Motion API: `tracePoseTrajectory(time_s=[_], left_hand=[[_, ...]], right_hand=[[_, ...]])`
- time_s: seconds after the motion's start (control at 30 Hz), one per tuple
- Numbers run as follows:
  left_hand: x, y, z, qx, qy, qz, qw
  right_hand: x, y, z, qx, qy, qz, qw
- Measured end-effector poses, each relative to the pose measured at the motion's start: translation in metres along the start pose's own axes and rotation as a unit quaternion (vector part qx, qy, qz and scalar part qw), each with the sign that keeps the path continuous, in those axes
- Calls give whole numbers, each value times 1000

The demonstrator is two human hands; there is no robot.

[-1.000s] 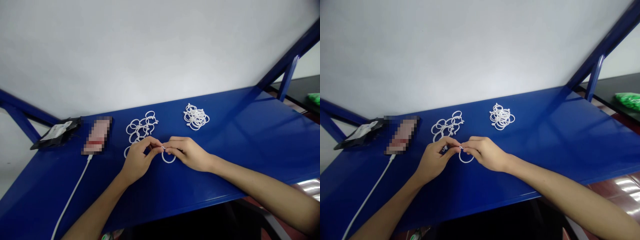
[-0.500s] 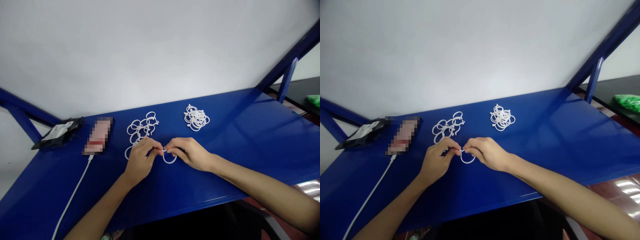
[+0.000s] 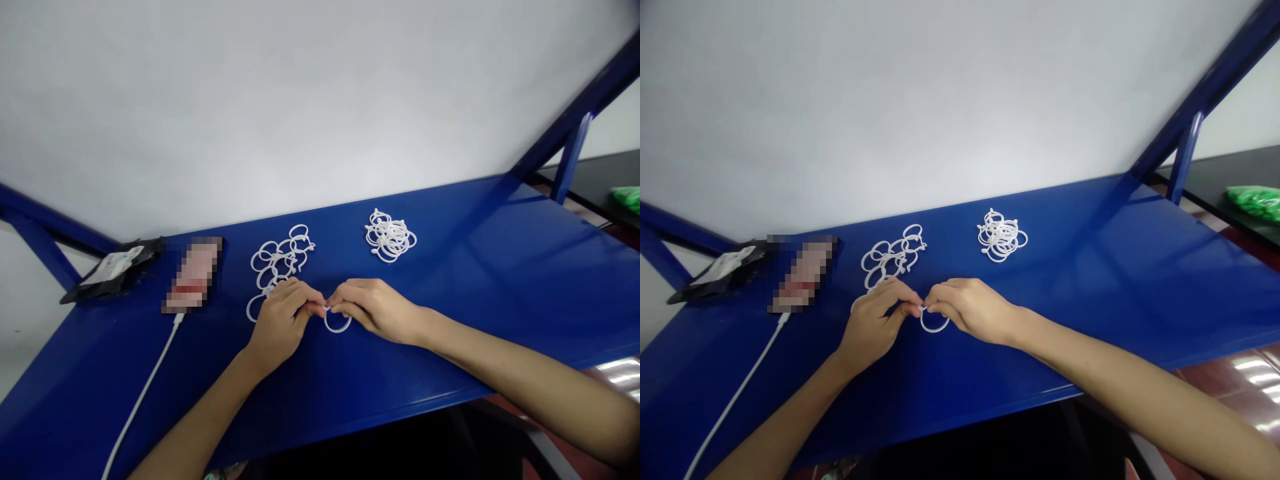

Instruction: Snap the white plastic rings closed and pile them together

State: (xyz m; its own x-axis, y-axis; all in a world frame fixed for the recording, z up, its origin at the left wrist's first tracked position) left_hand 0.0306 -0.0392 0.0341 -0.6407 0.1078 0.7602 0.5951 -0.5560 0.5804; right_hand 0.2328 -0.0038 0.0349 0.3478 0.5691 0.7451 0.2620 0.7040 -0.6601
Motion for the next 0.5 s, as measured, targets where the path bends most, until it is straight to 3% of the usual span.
tracePoseTrajectory(time_s=[0.33, 0.4, 0.5], left_hand=[[-4, -7, 1, 22, -11, 67, 997], [-4, -7, 1, 34, -6, 87, 996], [-3, -8, 1, 41, -2, 108, 993]], right_hand=[[2, 7, 3, -61, 33, -94, 993], [13, 12, 1, -86, 74, -126, 986], [41, 27, -6, -162, 189, -171, 953]])
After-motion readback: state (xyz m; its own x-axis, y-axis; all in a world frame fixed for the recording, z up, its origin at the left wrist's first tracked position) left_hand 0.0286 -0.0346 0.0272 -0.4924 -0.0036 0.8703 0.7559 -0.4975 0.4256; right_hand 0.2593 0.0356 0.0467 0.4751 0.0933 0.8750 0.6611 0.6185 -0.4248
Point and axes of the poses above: each hand's wrist, its own z-axis towards the middle knuckle, its own x-axis out of the back of the hand, y = z × x, the point moved 1 cm from there along z, towards the middle knuckle, and after that the axes turned 15 degrees about -y, right-handed, at the moved point
